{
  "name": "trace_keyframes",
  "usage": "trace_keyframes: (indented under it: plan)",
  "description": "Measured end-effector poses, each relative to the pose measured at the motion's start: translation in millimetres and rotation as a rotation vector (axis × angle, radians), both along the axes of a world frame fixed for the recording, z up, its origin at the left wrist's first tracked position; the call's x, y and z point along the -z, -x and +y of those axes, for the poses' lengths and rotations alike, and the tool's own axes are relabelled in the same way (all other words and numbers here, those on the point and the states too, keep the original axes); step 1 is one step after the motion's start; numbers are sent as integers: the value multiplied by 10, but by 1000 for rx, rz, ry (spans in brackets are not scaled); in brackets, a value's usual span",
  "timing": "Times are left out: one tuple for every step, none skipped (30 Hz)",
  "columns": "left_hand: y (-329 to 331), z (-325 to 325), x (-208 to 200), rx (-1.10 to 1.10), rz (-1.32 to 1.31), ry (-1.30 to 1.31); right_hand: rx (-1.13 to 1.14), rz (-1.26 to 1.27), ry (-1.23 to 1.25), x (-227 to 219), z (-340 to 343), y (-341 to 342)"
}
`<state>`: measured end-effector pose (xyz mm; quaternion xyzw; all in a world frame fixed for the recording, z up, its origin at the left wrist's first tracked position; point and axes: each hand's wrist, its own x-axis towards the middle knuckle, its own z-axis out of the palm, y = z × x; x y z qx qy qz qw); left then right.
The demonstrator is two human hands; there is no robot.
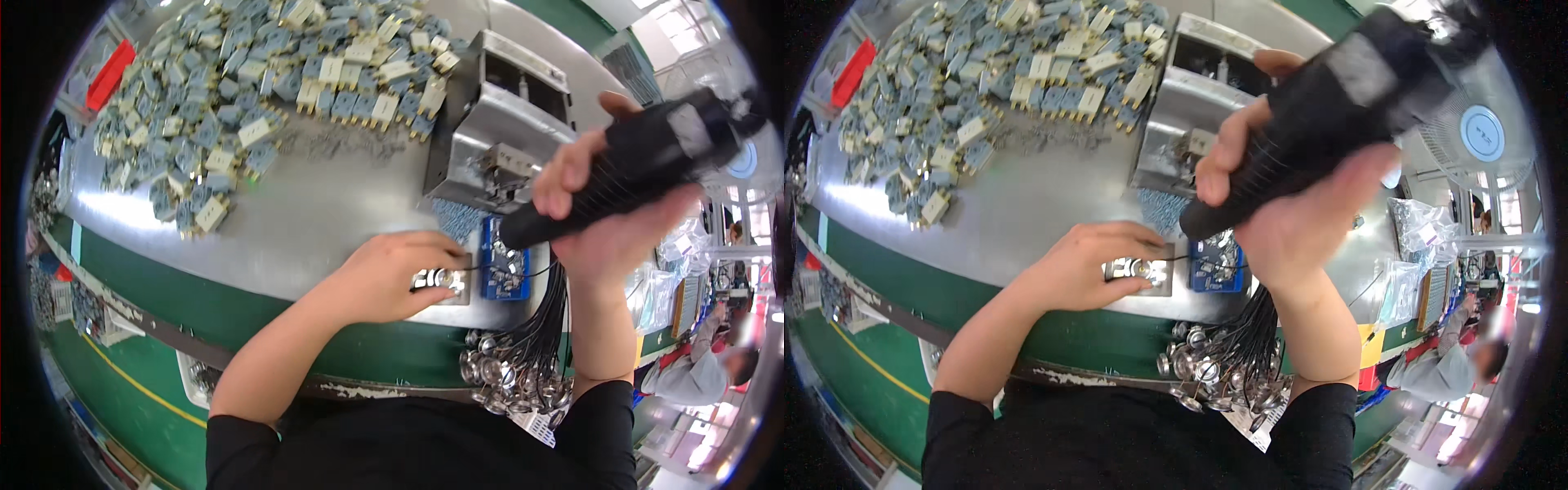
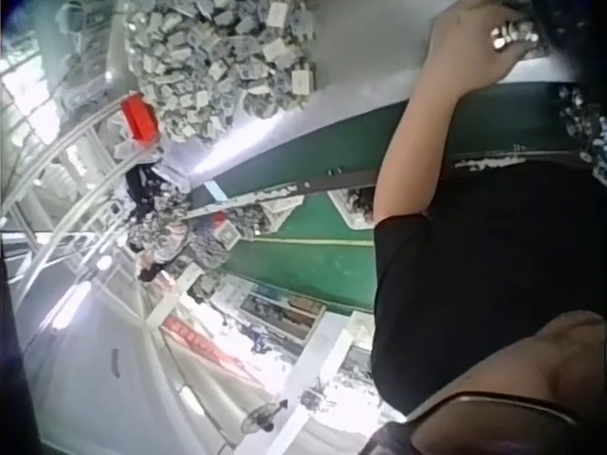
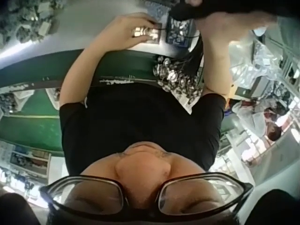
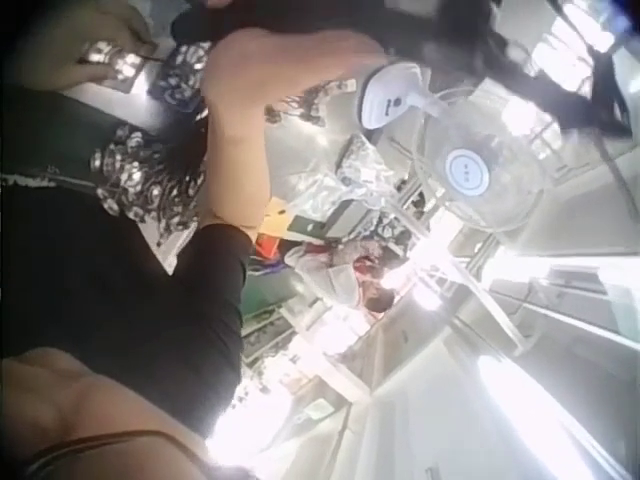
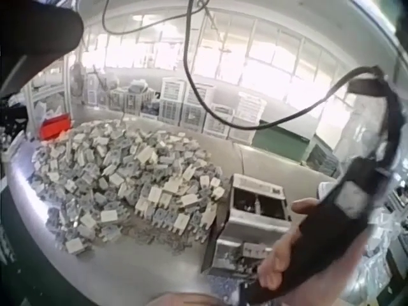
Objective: Assembling small electronic components by connecting wires and using an electric screwdriver.
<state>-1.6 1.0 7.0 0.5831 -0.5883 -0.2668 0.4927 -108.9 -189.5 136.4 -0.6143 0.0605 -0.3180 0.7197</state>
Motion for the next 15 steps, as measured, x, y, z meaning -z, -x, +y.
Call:
trace_keyframes:
  plan:
    - [-4,7,20,-2,-13,5,-36,19,15,-21,79,37]
    - [-12,-7,39,-3,14,12,-65,-3,-28,-60,178,60]
    - [-16,-4,37,-15,30,1,-92,-26,-71,-77,273,74]
    - [-22,11,12,-8,10,-4,-104,-11,-83,-66,352,86]
    - [-36,5,11,3,-14,-3,-133,-14,-75,-46,413,83]
    - [-34,7,38,6,-1,4,-163,-20,-68,-23,458,80]
    - [-33,19,50,-4,8,0,-173,-10,-73,4,473,94]
    - [-32,26,50,-7,11,-1,-141,46,9,33,453,129]
    - [-32,33,46,-11,14,-3,-111,101,92,62,430,158]
    - [-32,35,41,-20,19,-6,-80,154,176,86,426,161]
    - [-30,26,35,-12,3,-19,-85,159,175,109,463,139]
    - [-26,19,37,-5,-14,-32,-110,119,113,135,522,100]
    - [-21,16,46,-9,-10,-32,-134,79,50,157,556,73]
    - [-17,19,50,-11,-10,-25,-140,82,49,194,555,55]
    - [-13,23,52,-13,-10,-17,-171,30,45,250,545,37]
